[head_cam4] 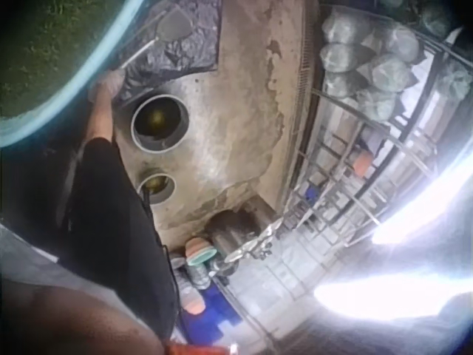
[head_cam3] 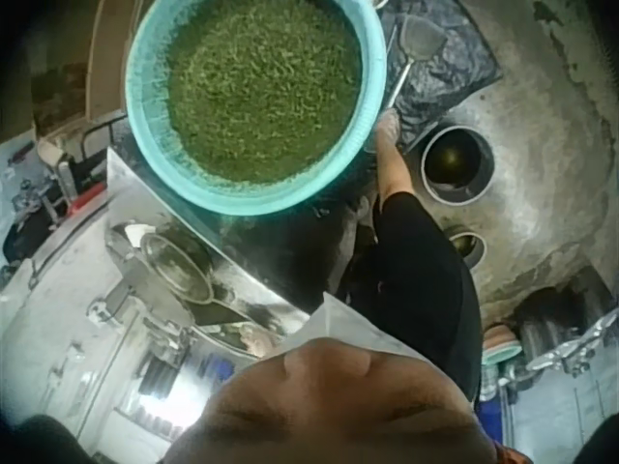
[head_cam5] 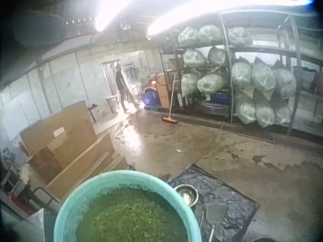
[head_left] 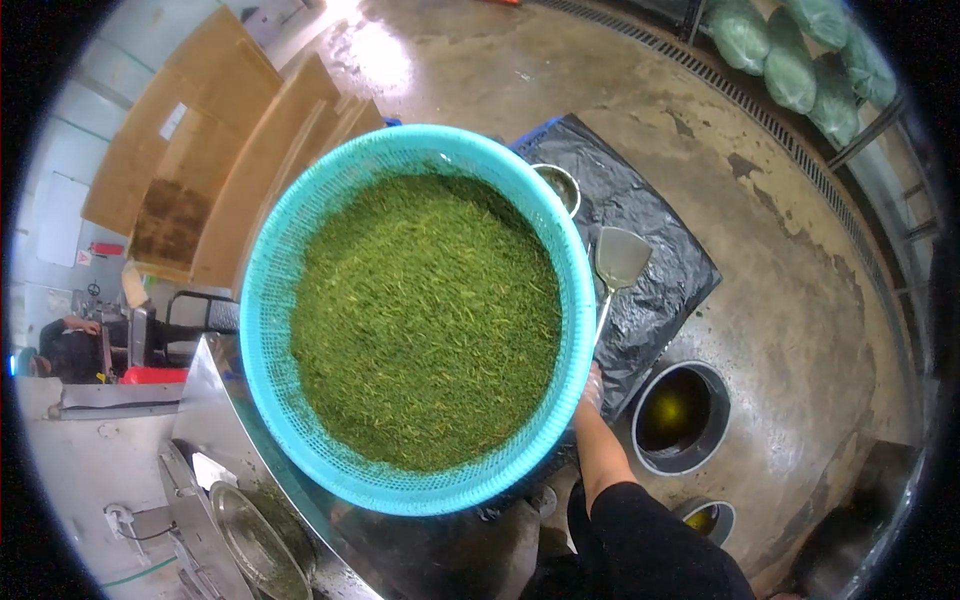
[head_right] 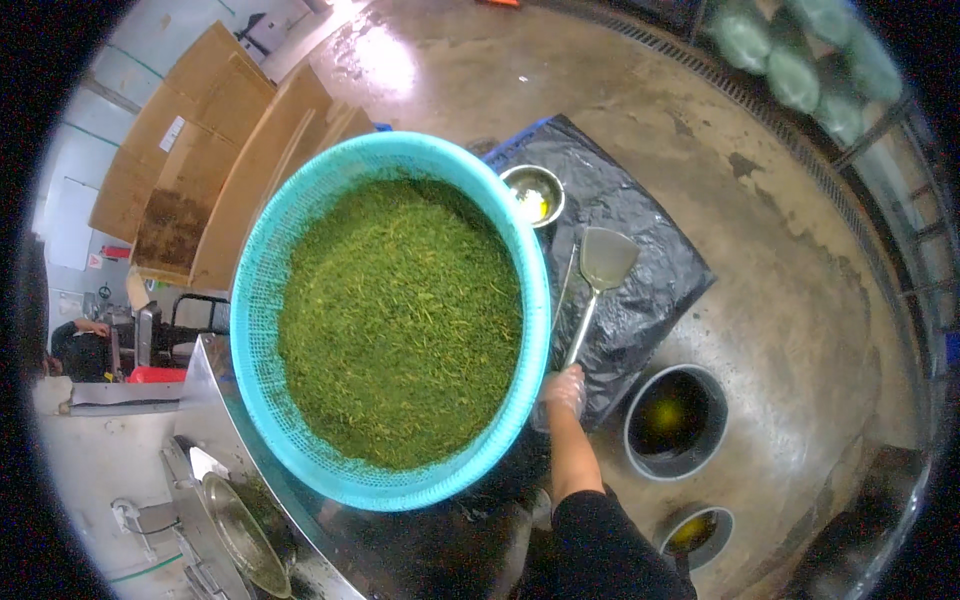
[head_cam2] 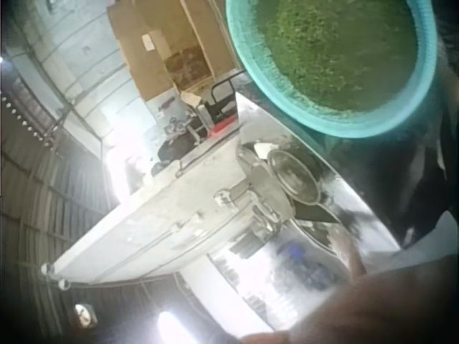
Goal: The person scoops green chopped vegetables from a large blue basin into a metal processing machine using a metal scoop. They then use gloved hands to push the vegetables into the machine's rotating blades. The person repeats this process, transferring the vegetables from the basin to the machine and then back to the basin.
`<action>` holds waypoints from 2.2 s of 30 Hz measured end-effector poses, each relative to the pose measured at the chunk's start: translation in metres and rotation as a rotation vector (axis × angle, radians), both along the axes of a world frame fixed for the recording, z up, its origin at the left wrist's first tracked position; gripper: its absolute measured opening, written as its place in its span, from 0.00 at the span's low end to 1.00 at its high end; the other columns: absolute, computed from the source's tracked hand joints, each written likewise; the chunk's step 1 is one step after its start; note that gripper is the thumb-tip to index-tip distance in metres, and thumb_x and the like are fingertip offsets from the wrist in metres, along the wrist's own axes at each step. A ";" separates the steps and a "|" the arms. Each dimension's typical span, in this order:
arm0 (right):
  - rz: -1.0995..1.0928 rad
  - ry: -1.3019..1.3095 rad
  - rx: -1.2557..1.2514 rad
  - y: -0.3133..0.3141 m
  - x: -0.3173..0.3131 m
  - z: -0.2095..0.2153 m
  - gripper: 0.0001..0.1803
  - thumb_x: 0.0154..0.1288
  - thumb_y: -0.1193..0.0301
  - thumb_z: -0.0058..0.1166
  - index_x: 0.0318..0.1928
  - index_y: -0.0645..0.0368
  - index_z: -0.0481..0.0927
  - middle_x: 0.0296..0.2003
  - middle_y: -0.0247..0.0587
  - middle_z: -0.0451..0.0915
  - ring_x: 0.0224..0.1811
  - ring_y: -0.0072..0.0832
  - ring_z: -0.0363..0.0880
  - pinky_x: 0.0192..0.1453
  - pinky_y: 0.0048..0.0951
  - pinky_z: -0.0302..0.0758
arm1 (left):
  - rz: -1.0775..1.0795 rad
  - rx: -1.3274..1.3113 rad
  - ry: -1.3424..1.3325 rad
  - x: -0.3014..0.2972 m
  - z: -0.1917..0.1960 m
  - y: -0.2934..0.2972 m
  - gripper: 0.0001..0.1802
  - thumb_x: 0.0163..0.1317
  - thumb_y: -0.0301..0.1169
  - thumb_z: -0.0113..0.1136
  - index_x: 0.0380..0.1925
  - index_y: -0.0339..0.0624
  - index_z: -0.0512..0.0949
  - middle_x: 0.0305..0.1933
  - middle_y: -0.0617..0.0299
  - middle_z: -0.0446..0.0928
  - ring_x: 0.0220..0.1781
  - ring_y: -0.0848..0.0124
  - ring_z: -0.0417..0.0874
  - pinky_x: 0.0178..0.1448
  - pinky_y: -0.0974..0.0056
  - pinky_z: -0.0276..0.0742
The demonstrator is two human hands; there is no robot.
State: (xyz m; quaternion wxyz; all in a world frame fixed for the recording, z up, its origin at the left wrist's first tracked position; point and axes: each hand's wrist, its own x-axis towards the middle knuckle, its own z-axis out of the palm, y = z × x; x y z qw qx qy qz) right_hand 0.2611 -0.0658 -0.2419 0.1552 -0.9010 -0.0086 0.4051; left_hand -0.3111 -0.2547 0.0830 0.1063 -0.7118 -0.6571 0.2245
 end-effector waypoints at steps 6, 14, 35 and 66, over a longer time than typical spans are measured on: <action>-0.063 -0.124 0.039 -0.067 0.027 0.034 0.29 0.71 0.46 0.46 0.53 0.59 0.78 0.50 0.62 0.81 0.55 0.56 0.80 0.59 0.50 0.76 | -0.025 -0.004 -0.043 0.001 0.013 0.014 0.28 0.72 0.40 0.45 0.68 0.41 0.67 0.67 0.54 0.70 0.66 0.51 0.72 0.70 0.40 0.66; -0.160 -0.358 0.411 -0.212 0.014 0.175 0.29 0.66 0.43 0.54 0.49 0.57 0.81 0.39 0.57 0.84 0.43 0.52 0.82 0.47 0.45 0.76 | -0.088 0.059 -0.248 -0.014 0.001 0.019 0.28 0.70 0.37 0.46 0.69 0.39 0.66 0.64 0.51 0.72 0.64 0.50 0.74 0.71 0.39 0.65; 0.488 -0.240 0.852 -0.315 -0.241 0.414 0.22 0.73 0.48 0.54 0.45 0.56 0.79 0.28 0.36 0.76 0.32 0.22 0.69 0.36 0.34 0.69 | -0.674 0.226 -0.360 -0.179 -0.039 -0.054 0.29 0.71 0.43 0.49 0.68 0.41 0.68 0.68 0.54 0.70 0.60 0.54 0.76 0.63 0.44 0.74; 2.786 -1.157 -0.466 -0.056 -0.707 0.467 0.12 0.52 0.65 0.67 0.39 0.51 0.89 0.36 0.36 0.87 0.37 0.33 0.86 0.34 0.47 0.80 | 0.954 0.090 -0.978 -0.234 0.051 -0.118 0.39 0.73 0.56 0.36 0.74 0.41 0.57 0.77 0.42 0.55 0.66 0.43 0.74 0.69 0.48 0.70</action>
